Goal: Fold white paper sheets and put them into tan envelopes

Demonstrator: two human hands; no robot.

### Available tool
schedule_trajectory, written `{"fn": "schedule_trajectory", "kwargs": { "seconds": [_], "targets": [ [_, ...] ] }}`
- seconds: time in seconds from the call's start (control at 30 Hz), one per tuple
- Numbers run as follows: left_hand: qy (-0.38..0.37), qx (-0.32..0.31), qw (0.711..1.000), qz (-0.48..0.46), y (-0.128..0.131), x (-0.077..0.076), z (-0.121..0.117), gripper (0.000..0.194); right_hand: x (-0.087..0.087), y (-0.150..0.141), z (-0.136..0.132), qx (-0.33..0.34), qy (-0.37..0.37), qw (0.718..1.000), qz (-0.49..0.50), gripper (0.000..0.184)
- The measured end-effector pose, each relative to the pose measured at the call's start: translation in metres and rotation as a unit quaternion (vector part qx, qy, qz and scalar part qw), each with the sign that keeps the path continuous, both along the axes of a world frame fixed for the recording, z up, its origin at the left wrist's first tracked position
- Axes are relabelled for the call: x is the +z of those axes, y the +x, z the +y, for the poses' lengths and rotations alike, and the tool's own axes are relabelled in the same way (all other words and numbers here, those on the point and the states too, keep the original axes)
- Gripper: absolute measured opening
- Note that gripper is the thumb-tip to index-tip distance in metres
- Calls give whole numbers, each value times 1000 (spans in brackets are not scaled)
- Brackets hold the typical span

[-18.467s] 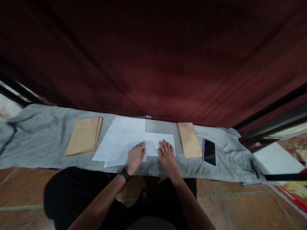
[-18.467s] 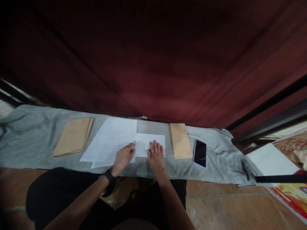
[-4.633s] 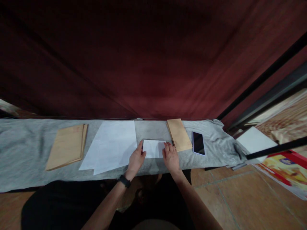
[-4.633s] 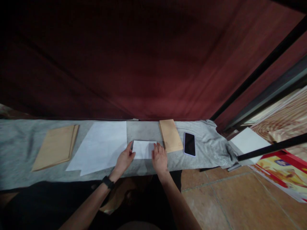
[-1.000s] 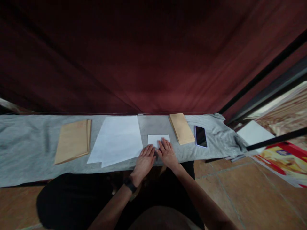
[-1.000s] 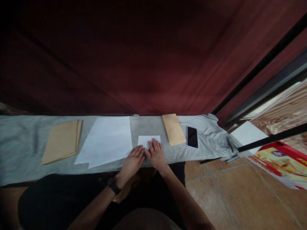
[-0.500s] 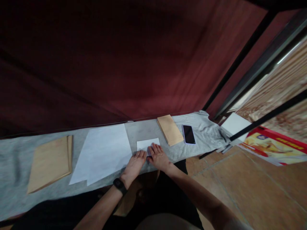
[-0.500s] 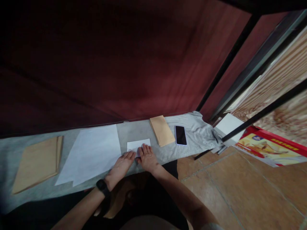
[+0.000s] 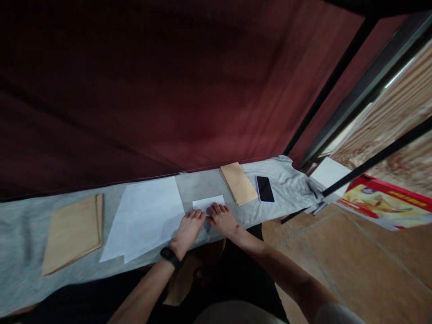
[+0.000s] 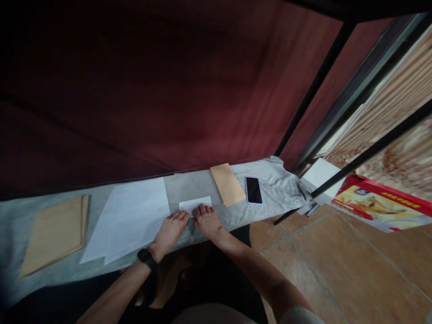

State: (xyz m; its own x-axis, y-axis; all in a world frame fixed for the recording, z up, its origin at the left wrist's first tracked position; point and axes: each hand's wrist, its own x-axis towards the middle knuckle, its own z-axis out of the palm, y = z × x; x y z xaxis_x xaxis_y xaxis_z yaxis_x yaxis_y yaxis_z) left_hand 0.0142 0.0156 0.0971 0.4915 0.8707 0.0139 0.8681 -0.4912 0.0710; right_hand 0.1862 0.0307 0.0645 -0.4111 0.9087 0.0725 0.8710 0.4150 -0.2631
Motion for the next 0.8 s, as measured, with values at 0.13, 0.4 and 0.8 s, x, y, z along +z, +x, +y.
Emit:
{"fn": "schedule_trajectory", "kwargs": {
  "seconds": [0.13,0.4,0.8],
  "targets": [
    [93,71,977,-179,0,13,9,38,10,8,15,-89,-46,979,179,35],
    [-207,278,683,-643,6,-15,10,62,15,2,16,-143,-316,641,685,45],
    [-167,289,803,-494,-19,-34,28,47,-19,31,15,-273,-226,678,644,41]
  ]
}}
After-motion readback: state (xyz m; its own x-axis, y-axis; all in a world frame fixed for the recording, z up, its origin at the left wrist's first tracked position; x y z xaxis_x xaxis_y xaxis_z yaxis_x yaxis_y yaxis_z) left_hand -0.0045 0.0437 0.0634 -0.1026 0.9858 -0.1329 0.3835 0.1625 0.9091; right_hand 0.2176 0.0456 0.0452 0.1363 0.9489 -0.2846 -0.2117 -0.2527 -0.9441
